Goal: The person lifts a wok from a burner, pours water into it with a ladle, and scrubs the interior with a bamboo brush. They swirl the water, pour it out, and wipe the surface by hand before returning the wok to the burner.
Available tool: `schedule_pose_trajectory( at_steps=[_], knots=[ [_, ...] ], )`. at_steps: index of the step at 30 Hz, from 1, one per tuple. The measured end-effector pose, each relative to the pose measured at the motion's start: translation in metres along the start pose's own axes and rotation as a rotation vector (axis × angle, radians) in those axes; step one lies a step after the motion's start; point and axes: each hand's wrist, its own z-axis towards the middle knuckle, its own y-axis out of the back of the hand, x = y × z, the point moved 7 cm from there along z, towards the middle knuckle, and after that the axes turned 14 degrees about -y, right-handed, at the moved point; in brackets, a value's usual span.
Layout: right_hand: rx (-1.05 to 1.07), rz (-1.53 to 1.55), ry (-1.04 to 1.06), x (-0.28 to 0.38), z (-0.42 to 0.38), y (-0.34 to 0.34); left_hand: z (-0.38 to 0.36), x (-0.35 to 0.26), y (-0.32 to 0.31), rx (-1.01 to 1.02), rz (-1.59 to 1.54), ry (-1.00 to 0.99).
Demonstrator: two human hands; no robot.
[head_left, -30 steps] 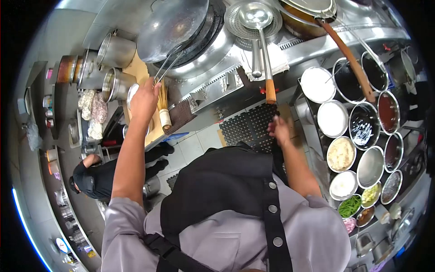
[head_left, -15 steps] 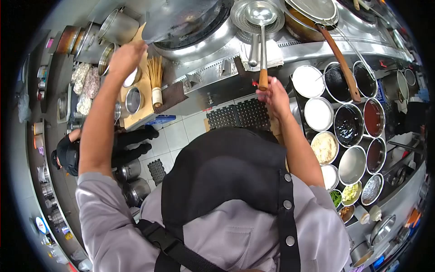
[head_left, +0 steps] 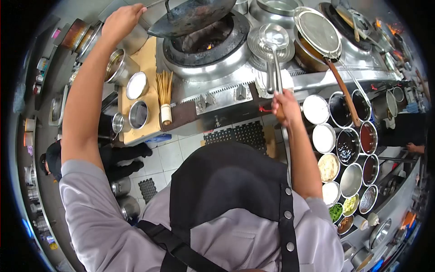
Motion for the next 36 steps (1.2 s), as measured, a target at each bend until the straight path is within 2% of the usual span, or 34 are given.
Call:
schedule_pose_trajectory(
  at_steps=[2, 4, 6, 8, 10, 12, 13, 15, 21, 26, 29, 31, 36],
  knots=[
    [0.218, 0.123, 0.083, -0.015, -0.030, -0.026, 0.005, 0.001, 0.026, -0.070, 0.037, -0.018],
    [0.150, -0.036, 0.066, -0.029, -0.059, -0.059, 0.014, 0.012, 0.043, -0.134, 0.082, -0.037],
    [0.120, -0.040, 0.008, -0.061, -0.052, -0.065, 0.025, 0.035, 0.037, -0.041, 0.039, 0.015],
    [-0.081, -0.243, 0.152, -0.072, -0.046, -0.057, 0.027, 0.041, 0.044, -0.048, 0.081, -0.020],
    [-0.217, -0.242, 0.184, -0.080, -0.049, -0.059, 0.022, 0.045, 0.047, -0.055, 0.127, -0.054],
    [-0.232, -0.221, 0.201, -0.087, -0.053, -0.067, 0.009, 0.029, 0.055, -0.150, 0.180, -0.222],
    [-0.242, -0.196, 0.208, -0.090, -0.056, -0.068, 0.004, 0.025, 0.059, -0.154, 0.176, -0.224],
    [-0.255, -0.184, 0.191, -0.094, -0.062, -0.065, -0.006, 0.012, 0.057, -0.011, 0.198, -0.229],
    [-0.270, -0.189, 0.215, -0.080, -0.073, -0.036, -0.022, 0.000, 0.087, -0.084, 0.205, -0.262],
    [-0.262, -0.271, 0.218, -0.065, -0.076, -0.017, -0.014, 0.005, 0.103, -0.049, 0.174, -0.163],
    [-0.245, -0.298, 0.177, -0.062, -0.079, -0.010, -0.010, -0.013, 0.109, -0.121, 0.123, -0.245],
    [-0.229, -0.277, 0.145, -0.063, -0.080, -0.006, 0.006, -0.005, 0.100, 0.048, 0.102, -0.101],
    [-0.227, -0.287, 0.152, -0.056, -0.073, -0.006, 0.048, 0.024, 0.060, -0.020, 0.073, 0.000]
  ],
)
